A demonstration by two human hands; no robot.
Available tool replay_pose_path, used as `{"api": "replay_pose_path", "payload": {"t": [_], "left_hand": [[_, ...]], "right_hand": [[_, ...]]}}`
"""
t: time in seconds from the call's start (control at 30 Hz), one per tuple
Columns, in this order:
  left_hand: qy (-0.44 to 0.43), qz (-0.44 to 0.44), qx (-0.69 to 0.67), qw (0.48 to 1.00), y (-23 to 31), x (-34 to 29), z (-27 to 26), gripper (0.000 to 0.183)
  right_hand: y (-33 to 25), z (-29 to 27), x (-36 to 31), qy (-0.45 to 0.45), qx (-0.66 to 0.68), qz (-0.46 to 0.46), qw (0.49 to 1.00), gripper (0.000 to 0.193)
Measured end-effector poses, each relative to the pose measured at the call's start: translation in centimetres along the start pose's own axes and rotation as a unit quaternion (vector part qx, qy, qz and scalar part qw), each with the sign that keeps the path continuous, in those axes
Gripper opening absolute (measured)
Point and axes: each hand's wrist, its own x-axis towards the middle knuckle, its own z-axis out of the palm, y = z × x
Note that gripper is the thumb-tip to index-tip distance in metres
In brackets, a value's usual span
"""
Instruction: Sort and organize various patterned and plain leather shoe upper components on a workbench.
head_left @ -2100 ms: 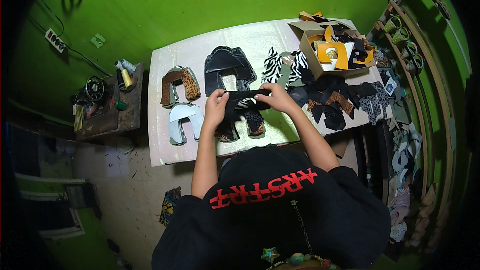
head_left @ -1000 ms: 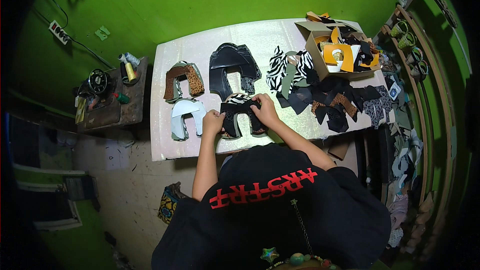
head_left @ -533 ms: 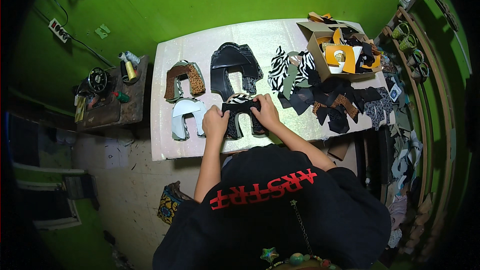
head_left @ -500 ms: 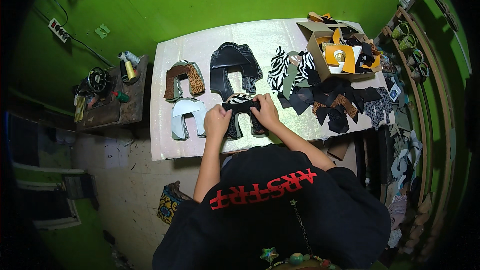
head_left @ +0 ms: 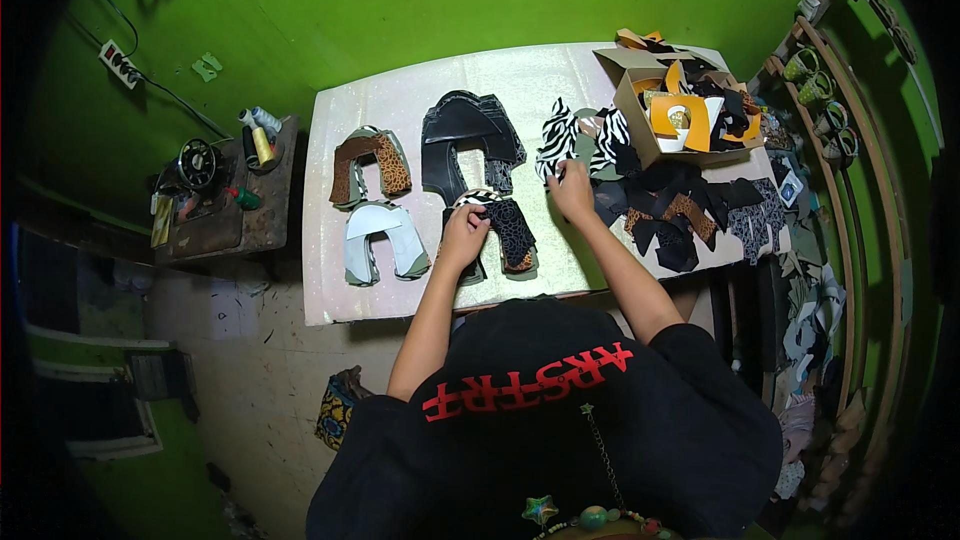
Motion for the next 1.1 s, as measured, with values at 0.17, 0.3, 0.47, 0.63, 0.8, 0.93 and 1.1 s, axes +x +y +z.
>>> {"api": "replay_pose_path", "payload": {"t": [0.17,0.3,0.47,0.63,0.8,0.93,1.1], "left_hand": [[0.001,0.001,0.003,1.0,-0.1,0.0,0.2,0.026],[-0.006,-0.005,-0.011,1.0,-0.1,0.0,0.2,0.027],[-0.025,-0.019,-0.042,0.999,-1.0,0.1,0.1,0.03],[-0.087,-0.098,-0.111,0.985,0.3,0.3,-0.5,0.028],[-0.084,-0.101,-0.168,0.977,1.6,0.4,-0.8,0.027],[-0.113,-0.094,-0.219,0.965,2.4,0.6,-0.8,0.024],[-0.12,-0.089,-0.269,0.951,2.6,0.5,-1.4,0.014]], "right_hand": [[-0.3,0.4,1.2,-0.031,-0.115,0.06,0.991,0.049],[0.1,0.8,2.2,-0.042,-0.104,0.064,0.992,0.056],[1.2,0.8,2.6,0.017,0.014,0.026,0.999,0.015],[1.2,-0.1,2.8,0.09,0.048,0.067,0.992,0.021],[-0.3,0.5,0.4,-0.065,0.368,0.036,0.927,0.017],[-3.4,1.5,-2.4,-0.19,0.466,-0.014,0.864,0.021],[-6.7,0.1,-4.9,-0.238,0.463,0.04,0.853,0.016]]}}
